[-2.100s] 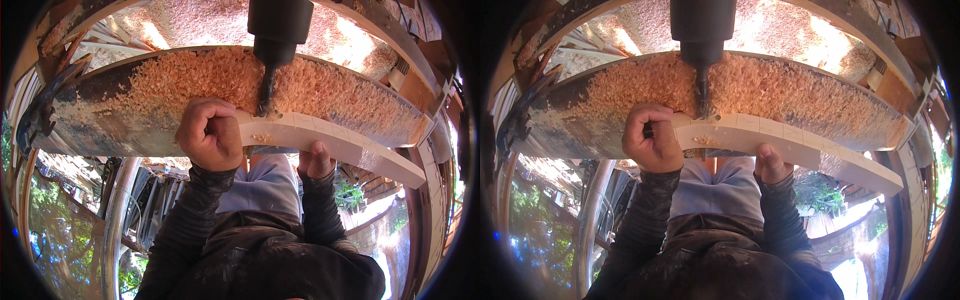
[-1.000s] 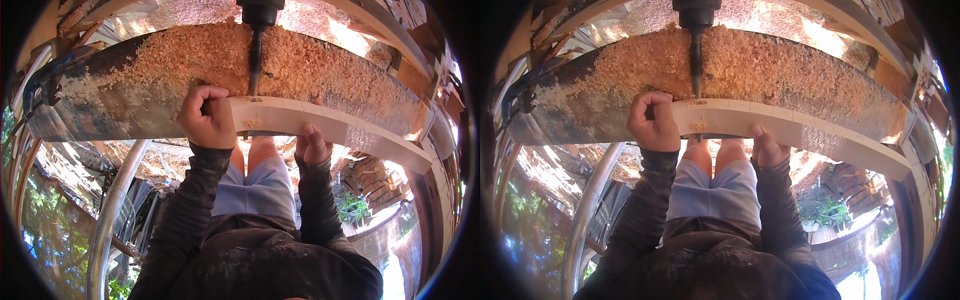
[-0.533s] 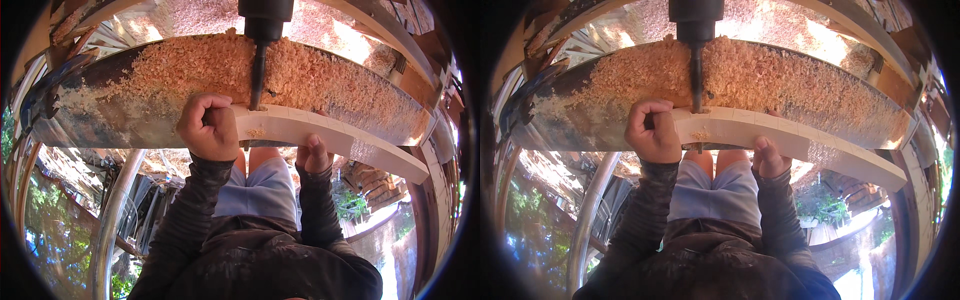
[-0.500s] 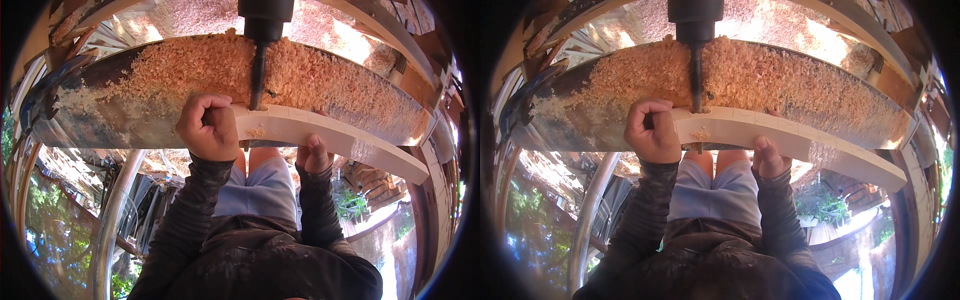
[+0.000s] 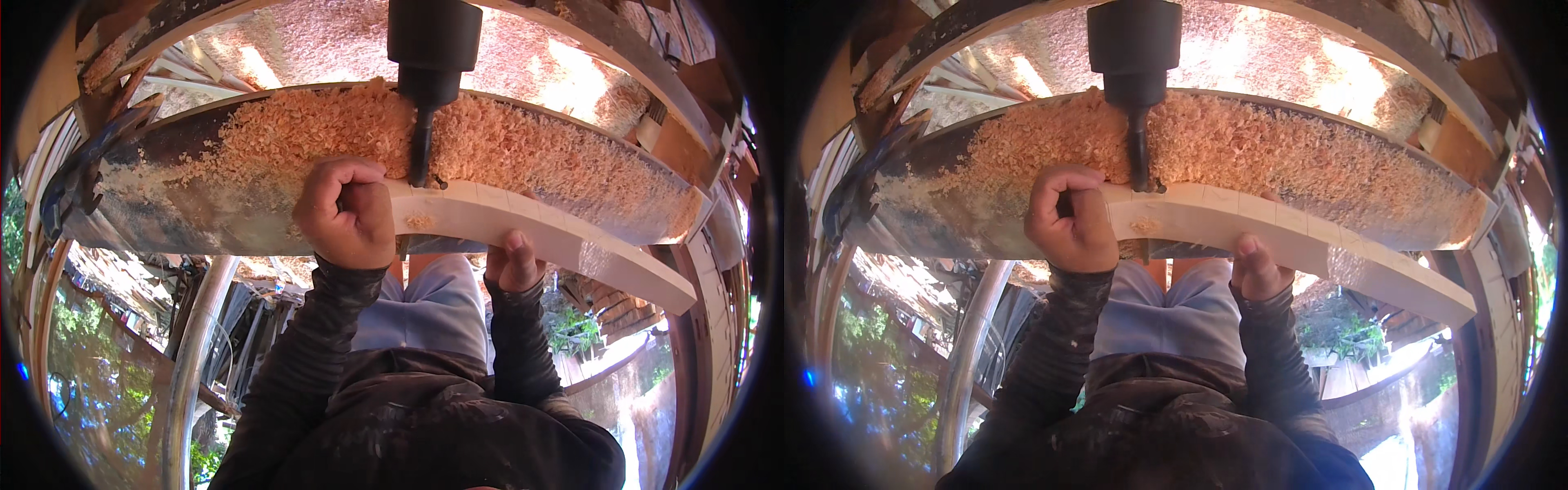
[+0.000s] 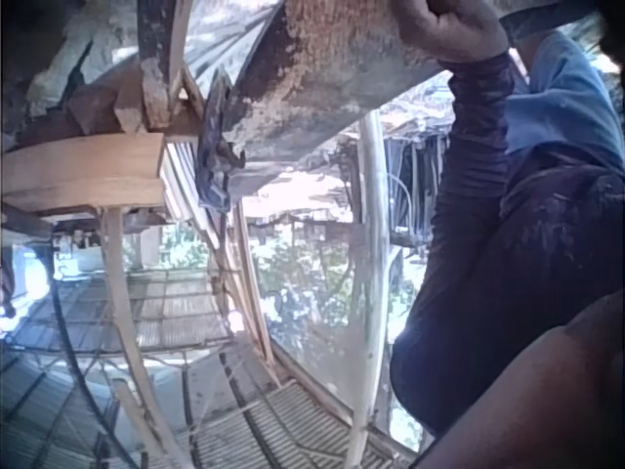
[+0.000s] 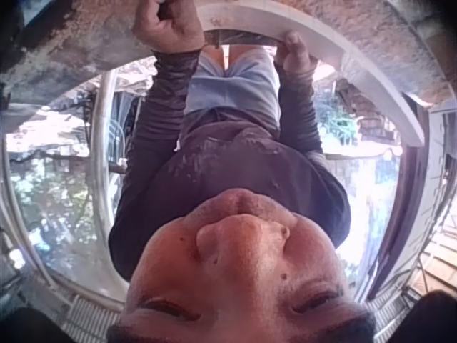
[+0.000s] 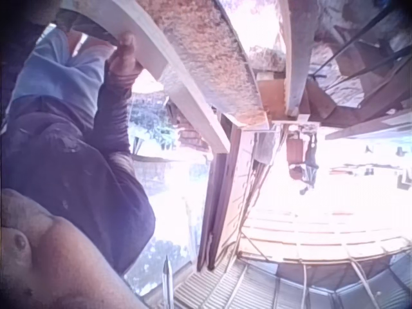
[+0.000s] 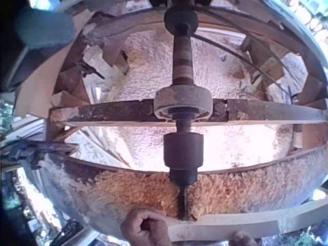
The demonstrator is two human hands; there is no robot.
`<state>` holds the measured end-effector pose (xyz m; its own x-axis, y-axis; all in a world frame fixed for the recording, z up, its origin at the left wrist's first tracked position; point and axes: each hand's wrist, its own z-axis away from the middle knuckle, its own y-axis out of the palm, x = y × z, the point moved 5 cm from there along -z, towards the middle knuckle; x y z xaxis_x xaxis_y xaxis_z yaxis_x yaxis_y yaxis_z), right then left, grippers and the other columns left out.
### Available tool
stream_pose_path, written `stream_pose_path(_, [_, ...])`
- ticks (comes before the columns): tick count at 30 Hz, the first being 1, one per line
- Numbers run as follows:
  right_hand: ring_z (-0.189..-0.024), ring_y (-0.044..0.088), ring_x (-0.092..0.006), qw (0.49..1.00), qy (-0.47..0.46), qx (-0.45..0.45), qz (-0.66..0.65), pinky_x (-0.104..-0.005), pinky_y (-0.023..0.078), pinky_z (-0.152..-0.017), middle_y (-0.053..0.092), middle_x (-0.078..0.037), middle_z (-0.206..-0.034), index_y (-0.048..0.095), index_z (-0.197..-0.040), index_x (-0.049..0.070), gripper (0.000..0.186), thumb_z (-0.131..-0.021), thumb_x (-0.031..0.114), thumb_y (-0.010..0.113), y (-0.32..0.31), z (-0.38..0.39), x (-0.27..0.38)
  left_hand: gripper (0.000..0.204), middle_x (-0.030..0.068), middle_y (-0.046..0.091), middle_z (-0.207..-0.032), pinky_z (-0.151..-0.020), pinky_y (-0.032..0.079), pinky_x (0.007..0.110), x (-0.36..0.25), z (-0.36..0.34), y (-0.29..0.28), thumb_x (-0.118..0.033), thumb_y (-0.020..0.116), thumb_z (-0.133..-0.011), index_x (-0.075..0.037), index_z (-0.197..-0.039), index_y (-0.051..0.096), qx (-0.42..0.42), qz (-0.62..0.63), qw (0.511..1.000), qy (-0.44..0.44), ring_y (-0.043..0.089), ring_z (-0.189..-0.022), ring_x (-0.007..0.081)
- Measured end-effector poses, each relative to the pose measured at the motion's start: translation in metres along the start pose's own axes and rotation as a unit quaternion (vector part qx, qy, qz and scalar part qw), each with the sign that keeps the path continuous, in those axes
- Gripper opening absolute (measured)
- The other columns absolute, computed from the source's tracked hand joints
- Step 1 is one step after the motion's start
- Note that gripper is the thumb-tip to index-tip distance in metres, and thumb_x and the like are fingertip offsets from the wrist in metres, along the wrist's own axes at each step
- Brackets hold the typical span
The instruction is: The person positions a curved piece of wood beneath a drill machine and drills holes into it.
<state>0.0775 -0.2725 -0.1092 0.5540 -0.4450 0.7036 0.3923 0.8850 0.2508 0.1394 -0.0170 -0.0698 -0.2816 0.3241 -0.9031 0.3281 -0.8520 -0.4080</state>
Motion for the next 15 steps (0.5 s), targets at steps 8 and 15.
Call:
stream_pose_path(8, [-0.119,0.061,-0.0315,1.0,-0.012,0.004,-0.004,-0.0475,0.051,-0.104,0.058,-0.019,-0.128,0.035,-0.147,-0.006,0.088,-0.081,0.026,0.083,0.005,-0.005,0.002,0.01,0.0101,0.067,-0.087,-0.073,0.053,0.03,0.001,-0.006,-0.001,0.004,0.053,-0.083,0.0,-0.087,0.061,-0.011,0.001,1.0,-0.017,0.065,-0.077,0.0186])
stream_pose_path(15, [-0.12,0.058,-0.0267,1.0,0.008,0.008,-0.029,-0.0416,0.045,-0.106,0.059,-0.016,-0.128,0.039,-0.145,-0.007,0.081,-0.081,0.017,0.081,0.013,-0.004,0.0,0.009,0.0108,0.067,-0.09,-0.076,0.053,0.03,0.004,-0.005,-0.004,0.005,0.053,-0.086,0.001,-0.087,0.061,-0.015,-0.006,1.0,-0.009,0.065,-0.08,0.017])
